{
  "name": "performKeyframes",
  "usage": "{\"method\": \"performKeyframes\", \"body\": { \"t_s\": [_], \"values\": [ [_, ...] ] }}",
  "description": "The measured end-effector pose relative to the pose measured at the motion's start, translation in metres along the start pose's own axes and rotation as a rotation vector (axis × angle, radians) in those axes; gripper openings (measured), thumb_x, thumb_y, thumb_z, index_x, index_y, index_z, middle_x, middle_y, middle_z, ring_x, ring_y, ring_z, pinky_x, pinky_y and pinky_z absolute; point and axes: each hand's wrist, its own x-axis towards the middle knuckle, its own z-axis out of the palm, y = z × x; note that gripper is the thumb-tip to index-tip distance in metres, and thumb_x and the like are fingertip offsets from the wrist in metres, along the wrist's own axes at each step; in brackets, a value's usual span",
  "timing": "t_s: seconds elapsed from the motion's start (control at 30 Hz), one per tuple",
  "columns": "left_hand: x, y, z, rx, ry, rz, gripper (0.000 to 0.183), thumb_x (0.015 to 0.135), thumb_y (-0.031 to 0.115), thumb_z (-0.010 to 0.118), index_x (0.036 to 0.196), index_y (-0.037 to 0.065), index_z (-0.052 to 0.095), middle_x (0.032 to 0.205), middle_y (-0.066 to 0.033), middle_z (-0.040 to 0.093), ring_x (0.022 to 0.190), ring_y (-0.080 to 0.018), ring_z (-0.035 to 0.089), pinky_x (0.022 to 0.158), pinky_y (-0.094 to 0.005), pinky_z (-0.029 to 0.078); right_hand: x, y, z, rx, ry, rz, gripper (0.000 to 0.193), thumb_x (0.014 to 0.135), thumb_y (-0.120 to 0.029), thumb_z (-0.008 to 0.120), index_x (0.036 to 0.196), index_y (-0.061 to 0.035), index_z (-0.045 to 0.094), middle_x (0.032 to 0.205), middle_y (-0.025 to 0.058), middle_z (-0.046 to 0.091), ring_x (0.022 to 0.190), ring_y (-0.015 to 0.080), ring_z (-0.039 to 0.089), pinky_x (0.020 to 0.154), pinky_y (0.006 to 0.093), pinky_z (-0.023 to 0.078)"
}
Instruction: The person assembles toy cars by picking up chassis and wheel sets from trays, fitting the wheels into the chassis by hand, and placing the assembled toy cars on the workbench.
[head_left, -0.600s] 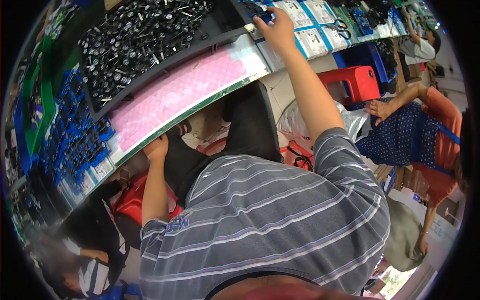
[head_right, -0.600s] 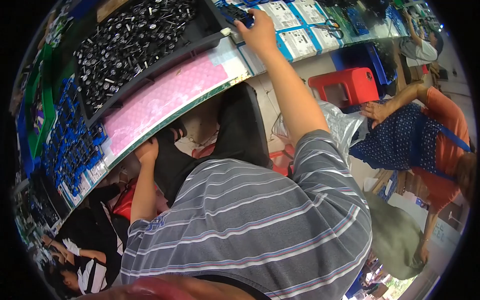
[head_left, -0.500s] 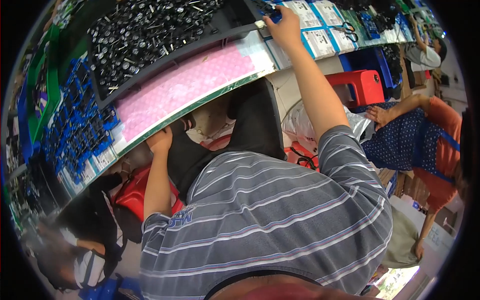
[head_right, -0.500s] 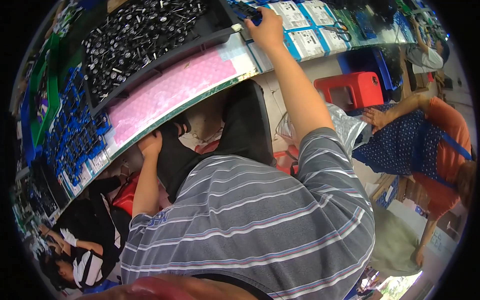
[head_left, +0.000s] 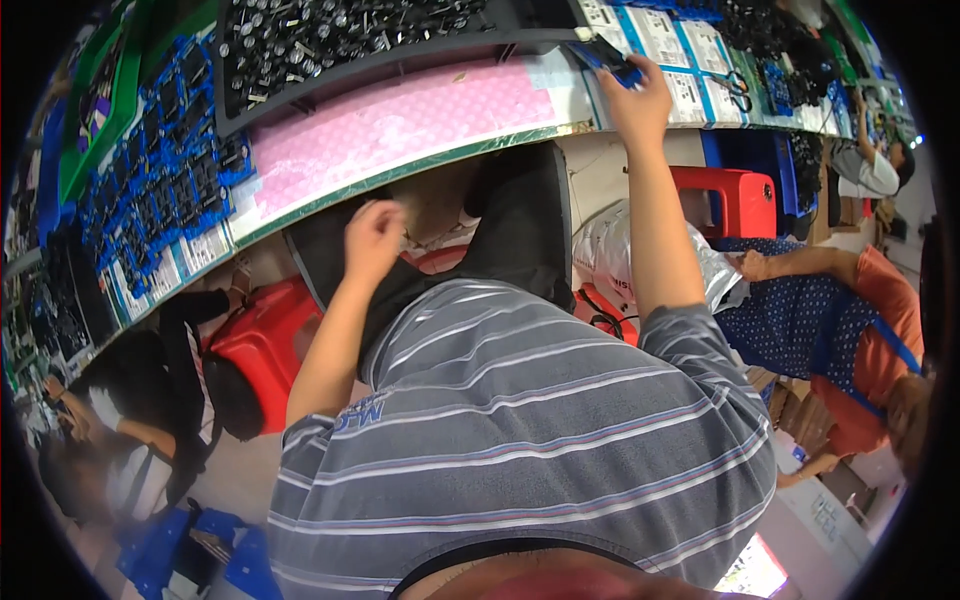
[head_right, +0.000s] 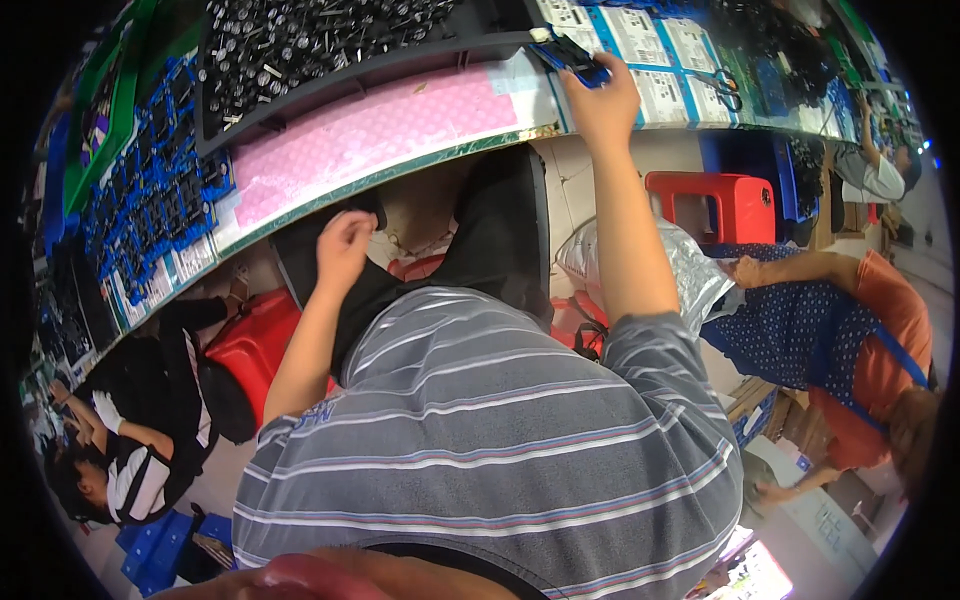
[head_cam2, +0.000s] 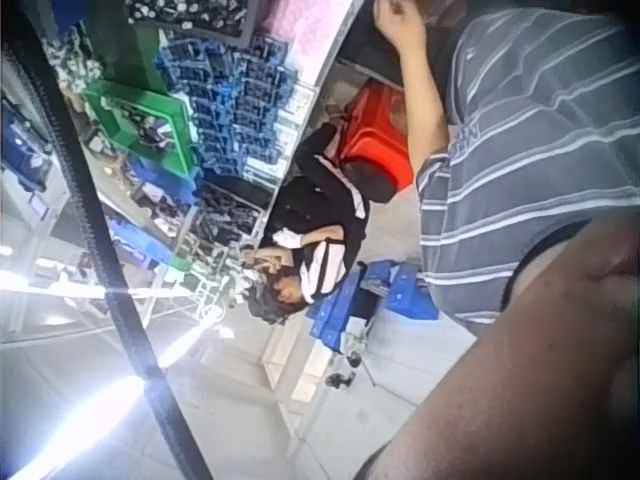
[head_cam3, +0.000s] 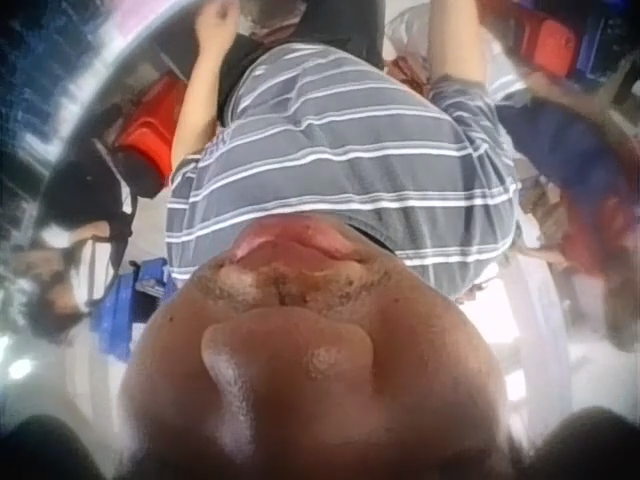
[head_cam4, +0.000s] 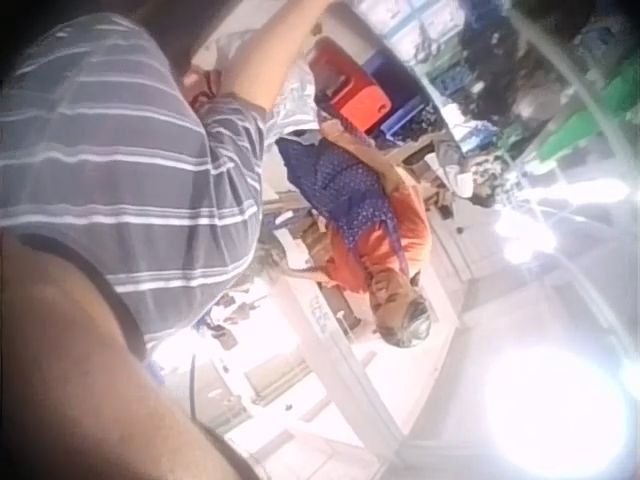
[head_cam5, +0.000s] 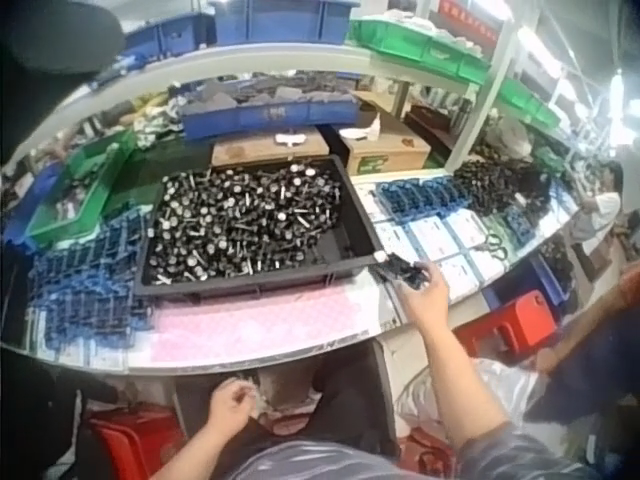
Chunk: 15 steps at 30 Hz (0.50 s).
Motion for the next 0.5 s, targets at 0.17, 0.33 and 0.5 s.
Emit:
{"method": "performKeyframes", "body": {
  "t_s": [0.17,0.33,0.5],
  "values": [
    [0.027,0.082,0.063,-0.726,-0.451,-0.197,0.028,0.098,0.021,0.061,0.119,0.004,0.061,0.096,-0.0040,0.065,0.081,-0.0079,0.058,0.071,-0.0225,0.047,-0.074,-0.014,-0.018,0.308,-0.090,0.192,0.050,0.070,-0.017,0.086,0.110,0.0020,0.064,0.099,0.0116,0.068,0.096,0.0196,0.063,0.082,0.0321,0.051],
    [0.047,0.112,0.099,-1.143,-0.479,-0.183,0.034,0.099,0.029,0.060,0.124,0.007,0.054,0.101,-0.0036,0.063,0.083,-0.0110,0.060,0.068,-0.0249,0.048,-0.140,-0.079,-0.032,0.474,-0.403,0.229,0.050,0.075,-0.012,0.083,0.117,-0.0009,0.059,0.105,0.0086,0.064,0.103,0.0185,0.061,0.083,0.0303,0.052],
    [0.040,0.145,0.076,-1.092,-0.366,-0.102,0.030,0.097,0.027,0.063,0.117,0.007,0.054,0.104,-0.0041,0.063,0.091,-0.0124,0.060,0.075,-0.0275,0.050,-0.141,-0.093,-0.037,0.392,-0.431,-0.058,0.055,0.075,-0.011,0.082,0.123,-0.0013,0.056,0.118,0.0127,0.064,0.108,0.0224,0.062,0.088,0.0342,0.051]
  ]
}}
